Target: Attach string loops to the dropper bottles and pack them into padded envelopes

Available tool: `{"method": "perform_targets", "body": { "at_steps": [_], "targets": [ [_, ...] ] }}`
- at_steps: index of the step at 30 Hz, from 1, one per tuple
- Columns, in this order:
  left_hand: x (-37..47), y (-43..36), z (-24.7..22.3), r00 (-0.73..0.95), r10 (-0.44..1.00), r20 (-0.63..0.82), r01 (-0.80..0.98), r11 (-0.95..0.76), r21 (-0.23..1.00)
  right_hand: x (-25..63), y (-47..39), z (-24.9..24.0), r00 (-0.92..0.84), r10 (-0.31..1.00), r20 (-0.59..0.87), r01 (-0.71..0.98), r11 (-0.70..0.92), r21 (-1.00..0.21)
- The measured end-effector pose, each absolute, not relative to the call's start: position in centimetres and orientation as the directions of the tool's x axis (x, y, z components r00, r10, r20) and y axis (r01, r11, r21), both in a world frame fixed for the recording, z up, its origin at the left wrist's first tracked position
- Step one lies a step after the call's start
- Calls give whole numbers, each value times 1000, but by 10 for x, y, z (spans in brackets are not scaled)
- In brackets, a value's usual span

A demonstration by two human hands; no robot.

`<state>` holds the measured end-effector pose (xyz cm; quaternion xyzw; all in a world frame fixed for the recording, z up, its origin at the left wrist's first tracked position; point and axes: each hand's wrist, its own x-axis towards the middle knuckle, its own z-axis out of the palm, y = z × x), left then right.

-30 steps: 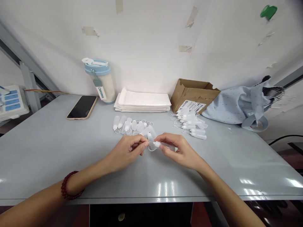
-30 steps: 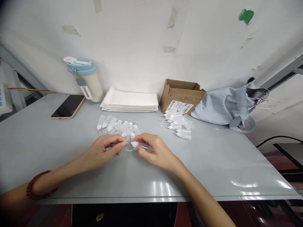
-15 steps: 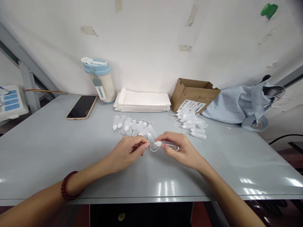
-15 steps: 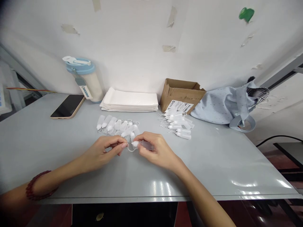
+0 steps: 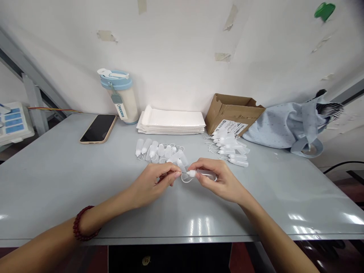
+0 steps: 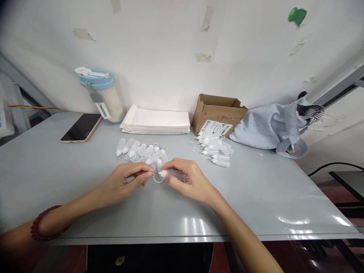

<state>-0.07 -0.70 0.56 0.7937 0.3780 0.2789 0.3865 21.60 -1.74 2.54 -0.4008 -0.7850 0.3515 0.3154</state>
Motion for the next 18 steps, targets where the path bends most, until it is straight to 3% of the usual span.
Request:
{"method": "perform_targets", "body": {
  "at_steps": [18],
  "targets": [
    [-1, -9, 4, 574, 784, 236, 402, -521, 753, 215, -18, 24, -479, 859, 179, 431, 408, -805]
  ]
}}
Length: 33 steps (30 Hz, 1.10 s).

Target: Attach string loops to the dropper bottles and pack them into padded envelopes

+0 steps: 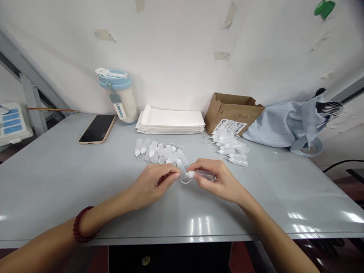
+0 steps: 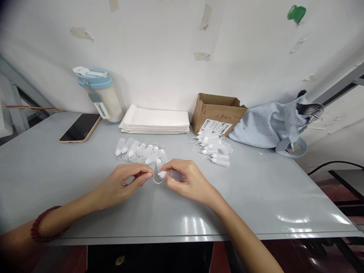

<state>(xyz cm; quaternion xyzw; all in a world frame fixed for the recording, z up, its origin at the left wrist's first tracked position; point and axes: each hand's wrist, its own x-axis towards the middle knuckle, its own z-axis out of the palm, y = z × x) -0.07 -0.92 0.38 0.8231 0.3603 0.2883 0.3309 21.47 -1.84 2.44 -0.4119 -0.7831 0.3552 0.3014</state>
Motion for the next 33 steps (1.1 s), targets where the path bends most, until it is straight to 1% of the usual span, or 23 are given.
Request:
{"method": "perform_targets", "body": {
  "at_steps": [5, 14, 21, 27, 33],
  "targets": [
    [-1, -10, 3, 589, 764, 265, 415, -567, 712, 213, -18, 24, -480, 861, 171, 454, 410, -791],
    [0, -10, 4, 615, 731, 296, 406, -616, 675, 211, -18, 21, -506, 841, 189, 435, 438, -787],
    [1, -10, 3, 611, 739, 286, 404, -601, 690, 210, -18, 18, -506, 836, 214, 408, 450, -794],
    [-1, -10, 3, 598, 767, 235, 401, -539, 741, 211, -18, 23, -485, 856, 178, 426, 409, -807],
    [-1, -9, 2, 581, 767, 272, 395, -558, 730, 212, -19, 23, -484, 862, 151, 449, 393, -802]
  ]
}}
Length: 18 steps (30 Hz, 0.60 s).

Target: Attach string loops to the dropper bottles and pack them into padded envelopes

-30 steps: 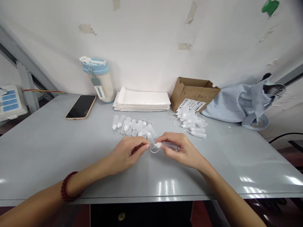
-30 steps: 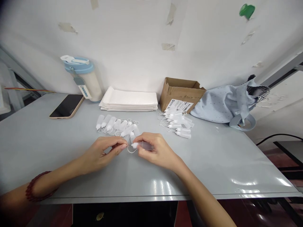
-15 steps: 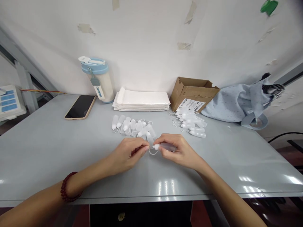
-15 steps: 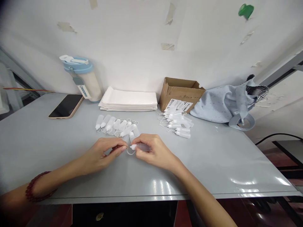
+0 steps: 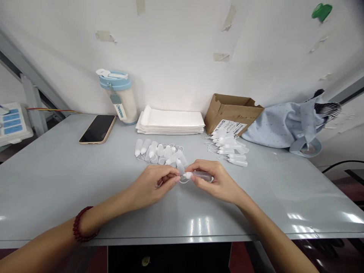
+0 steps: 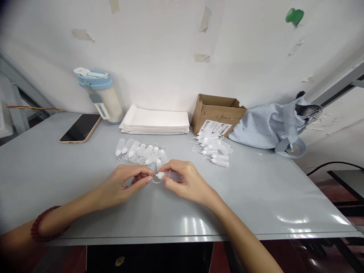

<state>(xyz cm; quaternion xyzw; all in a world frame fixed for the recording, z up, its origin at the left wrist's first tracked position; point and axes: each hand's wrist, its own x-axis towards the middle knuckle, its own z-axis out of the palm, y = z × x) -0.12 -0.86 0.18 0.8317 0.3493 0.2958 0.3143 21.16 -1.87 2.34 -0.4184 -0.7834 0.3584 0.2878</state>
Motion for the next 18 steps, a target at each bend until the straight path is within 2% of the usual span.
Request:
{"method": "perform_targets", "body": {
  "at_steps": [9, 18],
  "targets": [
    [-4, -6, 4, 522, 801, 293, 412, -538, 735, 216, -15, 26, -427, 902, 68, 502, 298, -812],
    [-6, -7, 0, 535, 744, 402, 390, -639, 663, 219, -13, 22, -455, 872, 182, 465, 407, -786]
  ]
}}
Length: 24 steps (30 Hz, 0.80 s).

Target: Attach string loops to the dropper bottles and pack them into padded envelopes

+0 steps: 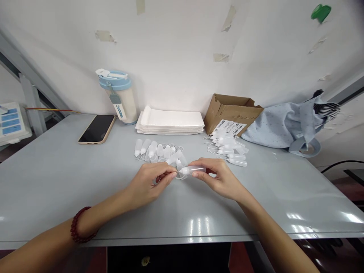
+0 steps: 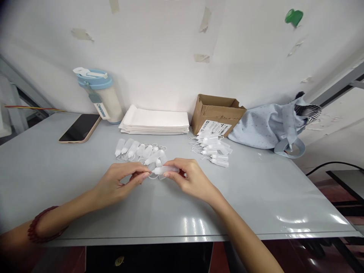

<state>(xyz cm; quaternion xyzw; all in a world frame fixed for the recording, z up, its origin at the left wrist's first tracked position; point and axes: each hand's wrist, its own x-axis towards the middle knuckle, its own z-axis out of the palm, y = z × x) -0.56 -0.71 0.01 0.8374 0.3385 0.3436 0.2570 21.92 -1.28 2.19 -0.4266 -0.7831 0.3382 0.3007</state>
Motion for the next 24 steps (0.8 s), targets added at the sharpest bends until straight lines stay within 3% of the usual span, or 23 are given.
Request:
{"method": "perform_targets", "body": {
  "at_steps": [24],
  "targets": [
    [-2, -8, -8, 531, 652, 541, 363, -752, 551, 213, -15, 12, -463, 831, 310, 452, 522, -724]
  ]
}}
